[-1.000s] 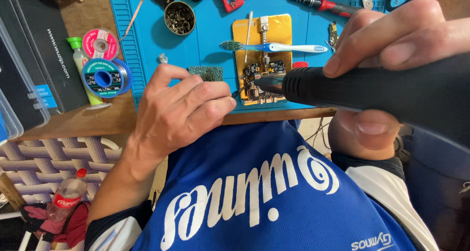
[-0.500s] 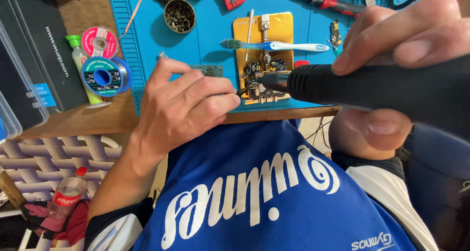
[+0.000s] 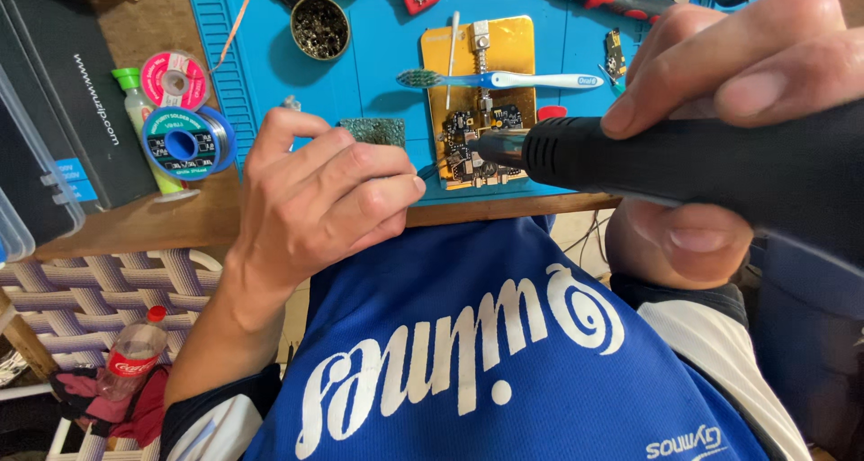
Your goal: The person uses a hot air gun to heat a circuit board, then switches to a soldering iron to apply solder to specific points on the board. They use tweezers to position small components and a spool of solder wire to feed material into the joints.
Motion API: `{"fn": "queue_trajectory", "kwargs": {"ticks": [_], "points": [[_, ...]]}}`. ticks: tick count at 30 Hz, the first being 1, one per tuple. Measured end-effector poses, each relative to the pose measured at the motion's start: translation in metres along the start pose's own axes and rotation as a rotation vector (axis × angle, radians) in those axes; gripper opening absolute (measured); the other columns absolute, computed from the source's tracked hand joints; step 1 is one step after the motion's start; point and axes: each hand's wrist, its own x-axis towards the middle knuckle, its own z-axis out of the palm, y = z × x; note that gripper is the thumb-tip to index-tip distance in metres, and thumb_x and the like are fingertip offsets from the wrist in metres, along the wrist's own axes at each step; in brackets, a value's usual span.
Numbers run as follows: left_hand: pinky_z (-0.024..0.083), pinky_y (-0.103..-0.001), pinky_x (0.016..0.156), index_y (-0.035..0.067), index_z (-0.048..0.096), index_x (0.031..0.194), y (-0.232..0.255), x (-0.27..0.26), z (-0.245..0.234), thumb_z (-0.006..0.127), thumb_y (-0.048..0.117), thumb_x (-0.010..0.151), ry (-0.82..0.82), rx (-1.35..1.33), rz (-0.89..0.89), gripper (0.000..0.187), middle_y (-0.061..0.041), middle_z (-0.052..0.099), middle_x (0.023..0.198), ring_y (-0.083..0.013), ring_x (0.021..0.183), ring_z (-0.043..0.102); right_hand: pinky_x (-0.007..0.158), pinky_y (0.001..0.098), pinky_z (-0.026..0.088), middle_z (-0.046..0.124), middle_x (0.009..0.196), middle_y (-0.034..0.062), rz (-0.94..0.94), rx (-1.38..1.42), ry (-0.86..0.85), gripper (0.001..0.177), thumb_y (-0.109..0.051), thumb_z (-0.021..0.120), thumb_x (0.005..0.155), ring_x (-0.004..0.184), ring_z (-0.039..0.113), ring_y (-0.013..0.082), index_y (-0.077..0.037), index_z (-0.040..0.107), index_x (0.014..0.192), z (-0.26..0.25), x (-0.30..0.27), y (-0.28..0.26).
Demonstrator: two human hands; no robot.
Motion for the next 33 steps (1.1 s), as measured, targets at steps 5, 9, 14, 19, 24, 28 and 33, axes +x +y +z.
{"fn": "queue_trajectory", "kwargs": {"ticks": [5,9,14,19,24,28,33], "points": [[0.037,-0.034,0.072,0.016,0.059,0.100,0.003,0.000,0.000,0.046,0.021,0.104,0.010,0.069,0.008,0.015,0.003,0.067,0.097,-0.0147,0.063,0.054,0.051,0.0356,0.024,0.035,0.086,0.0127,-0.002,0.040,-0.067,0.034,-0.034,0.055,0.088,0.053,0.049,0.0203,-0.010,0.039,0.105,-0.006,-0.001,0.001],[0.038,-0.034,0.074,0.017,0.060,0.097,0.003,0.002,0.004,0.053,0.008,0.100,0.020,0.094,0.030,0.011,0.002,0.066,0.097,-0.0154,0.065,0.056,0.053,0.0349,0.023,0.034,0.087,0.0095,0.031,0.046,-0.009,0.035,-0.037,0.057,0.087,0.053,0.047,0.0206,-0.011,0.039,0.103,-0.003,-0.003,0.001],[0.037,-0.033,0.073,0.016,0.059,0.093,0.002,-0.003,-0.004,0.054,0.005,0.094,0.021,0.129,0.010,0.013,0.003,0.065,0.092,-0.0143,0.063,0.056,0.051,0.0355,0.021,0.035,0.092,0.0105,-0.004,0.051,-0.034,0.034,-0.037,0.051,0.088,0.049,0.043,0.0205,-0.011,0.042,0.107,-0.008,-0.003,0.006],[0.039,-0.037,0.072,0.014,0.059,0.096,-0.004,-0.011,-0.004,0.057,0.003,0.093,0.143,0.057,-0.049,0.012,0.002,0.070,0.089,-0.0173,0.060,0.057,0.051,0.0363,0.025,0.038,0.086,0.0136,-0.049,0.078,-0.140,0.037,-0.036,0.051,0.085,0.049,0.047,0.0224,-0.012,0.042,0.112,-0.023,-0.004,0.014],[0.036,-0.038,0.072,0.012,0.058,0.092,0.000,-0.018,-0.004,0.055,0.006,0.095,0.185,-0.007,-0.139,0.008,-0.001,0.069,0.087,-0.0195,0.059,0.054,0.045,0.0363,0.023,0.035,0.092,0.0120,-0.137,0.096,-0.088,0.040,-0.042,0.045,0.087,0.047,0.040,0.0196,-0.010,0.041,0.111,-0.019,-0.002,0.019],[0.036,-0.037,0.071,0.011,0.058,0.089,0.003,-0.023,0.000,0.058,0.001,0.090,0.173,-0.057,-0.164,0.009,-0.001,0.069,0.086,-0.0184,0.061,0.056,0.042,0.0402,0.023,0.033,0.076,0.0160,-0.159,-0.004,0.002,0.049,-0.054,0.033,0.090,0.042,0.019,0.0238,-0.011,0.042,0.113,-0.020,-0.007,0.019],[0.037,-0.038,0.071,0.010,0.060,0.090,0.008,-0.028,-0.002,0.059,0.005,0.092,0.196,-0.090,-0.193,0.005,-0.004,0.070,0.086,-0.0191,0.060,0.057,0.055,0.0314,0.040,0.041,0.070,0.0059,0.068,-0.029,-0.202,0.066,-0.069,0.037,0.084,0.056,0.047,0.0217,-0.005,0.049,0.091,-0.074,-0.022,0.015]]}}
